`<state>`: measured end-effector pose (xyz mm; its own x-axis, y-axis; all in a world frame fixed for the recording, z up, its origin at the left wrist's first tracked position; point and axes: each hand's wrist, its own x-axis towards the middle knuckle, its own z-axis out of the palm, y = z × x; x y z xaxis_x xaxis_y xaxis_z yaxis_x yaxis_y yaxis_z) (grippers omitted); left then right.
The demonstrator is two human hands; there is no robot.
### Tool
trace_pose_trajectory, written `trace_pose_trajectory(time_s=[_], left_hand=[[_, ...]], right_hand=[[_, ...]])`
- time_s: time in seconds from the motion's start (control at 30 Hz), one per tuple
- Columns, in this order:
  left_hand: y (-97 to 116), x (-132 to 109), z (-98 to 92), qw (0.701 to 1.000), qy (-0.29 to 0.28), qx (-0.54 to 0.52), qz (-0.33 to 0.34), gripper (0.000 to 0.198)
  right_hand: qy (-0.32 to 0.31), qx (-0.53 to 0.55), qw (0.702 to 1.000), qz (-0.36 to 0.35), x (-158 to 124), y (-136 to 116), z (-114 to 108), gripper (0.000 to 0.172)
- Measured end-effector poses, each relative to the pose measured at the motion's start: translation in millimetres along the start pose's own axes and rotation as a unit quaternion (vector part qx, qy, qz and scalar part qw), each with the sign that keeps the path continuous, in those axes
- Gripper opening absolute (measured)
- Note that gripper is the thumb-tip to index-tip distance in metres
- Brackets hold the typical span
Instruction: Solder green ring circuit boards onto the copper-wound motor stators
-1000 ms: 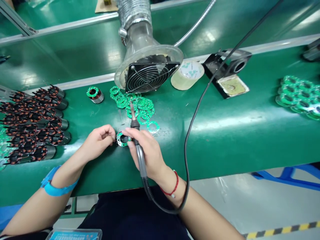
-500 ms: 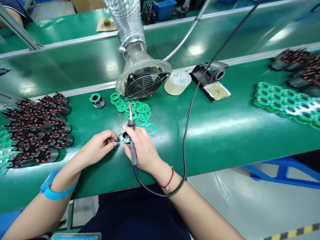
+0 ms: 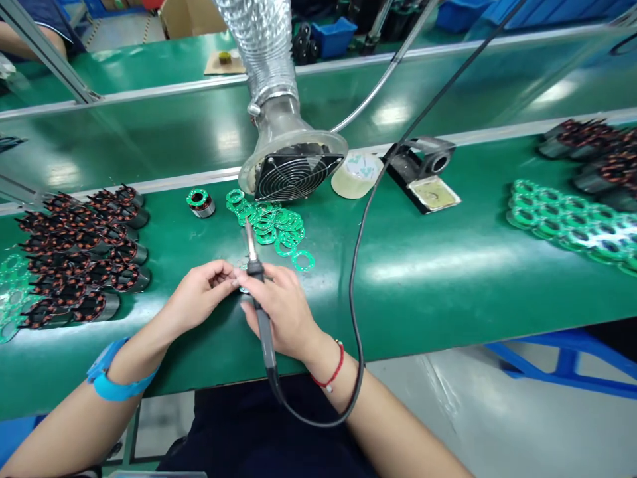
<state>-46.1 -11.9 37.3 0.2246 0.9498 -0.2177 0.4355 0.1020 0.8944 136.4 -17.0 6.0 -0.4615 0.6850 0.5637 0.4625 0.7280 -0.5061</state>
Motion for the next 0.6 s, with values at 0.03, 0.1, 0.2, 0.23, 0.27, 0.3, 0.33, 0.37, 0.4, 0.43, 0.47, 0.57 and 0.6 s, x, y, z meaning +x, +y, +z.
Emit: trace_pose_trajectory(time_s=[0.03, 0.1, 0.2, 0.23, 0.27, 0.3, 0.33, 0.37, 0.4, 0.43, 0.47, 0.57, 0.6], left_hand=[[0, 0, -0.9, 1.000, -0.005, 0.001, -0.002, 0.011], [-1, 0, -2.6, 1.000, -0.010, -0.002, -0.009, 0.011], [-2, 0, -3.7, 1.000, 0.008, -0.004, -0.021, 0.011], [-2, 0, -3.7, 1.000, 0.016, -0.001, -0.024, 0.012], [-2, 0, -3.6, 0.999, 0.023, 0.006, -0.025, 0.013], [-2, -1, -3.6, 0.999, 0.029, 0.018, -0.025, 0.013], [-1, -1, -3.7, 0.999, 0.034, 0.034, -0.025, 0.013], [0, -1, -4.1, 0.998, 0.040, 0.052, -0.024, 0.014], [0, -2, -4.6, 0.996, 0.042, 0.070, -0.022, 0.013], [1, -2, -5.3, 0.995, 0.042, 0.087, -0.019, 0.013], [2, -3, -6.2, 0.994, 0.040, 0.099, -0.014, 0.012], [2, -3, -8.9, 0.993, 0.025, 0.111, -0.007, 0.011], [2, -3, -9.6, 0.994, 0.022, 0.109, -0.010, 0.011]], right_hand=[[0.000, -0.004, 1.000, -0.005, 0, 0, -1, 0.054], [0.006, -0.003, 1.000, 0.004, -1, 0, -2, 0.052], [0.012, 0.028, 0.999, 0.029, 2, 0, -2, 0.049], [0.011, 0.045, 0.998, 0.038, 2, -1, -3, 0.048], [0.012, 0.063, 0.997, 0.048, 3, -1, -3, 0.048], [0.018, 0.082, 0.995, 0.058, 4, -1, -4, 0.048], [0.029, 0.102, 0.992, 0.069, 4, -1, -5, 0.049], [0.046, 0.122, 0.988, 0.080, 3, -1, -7, 0.048], [0.065, 0.139, 0.984, 0.092, 1, -1, -8, 0.047], [0.086, 0.152, 0.979, 0.103, -1, 0, -9, 0.045], [0.107, 0.164, 0.974, 0.118, -5, 1, -11, 0.041], [0.150, 0.207, 0.952, 0.169, -17, 3, -14, 0.031], [0.147, 0.214, 0.947, 0.190, -21, 4, -14, 0.030]])
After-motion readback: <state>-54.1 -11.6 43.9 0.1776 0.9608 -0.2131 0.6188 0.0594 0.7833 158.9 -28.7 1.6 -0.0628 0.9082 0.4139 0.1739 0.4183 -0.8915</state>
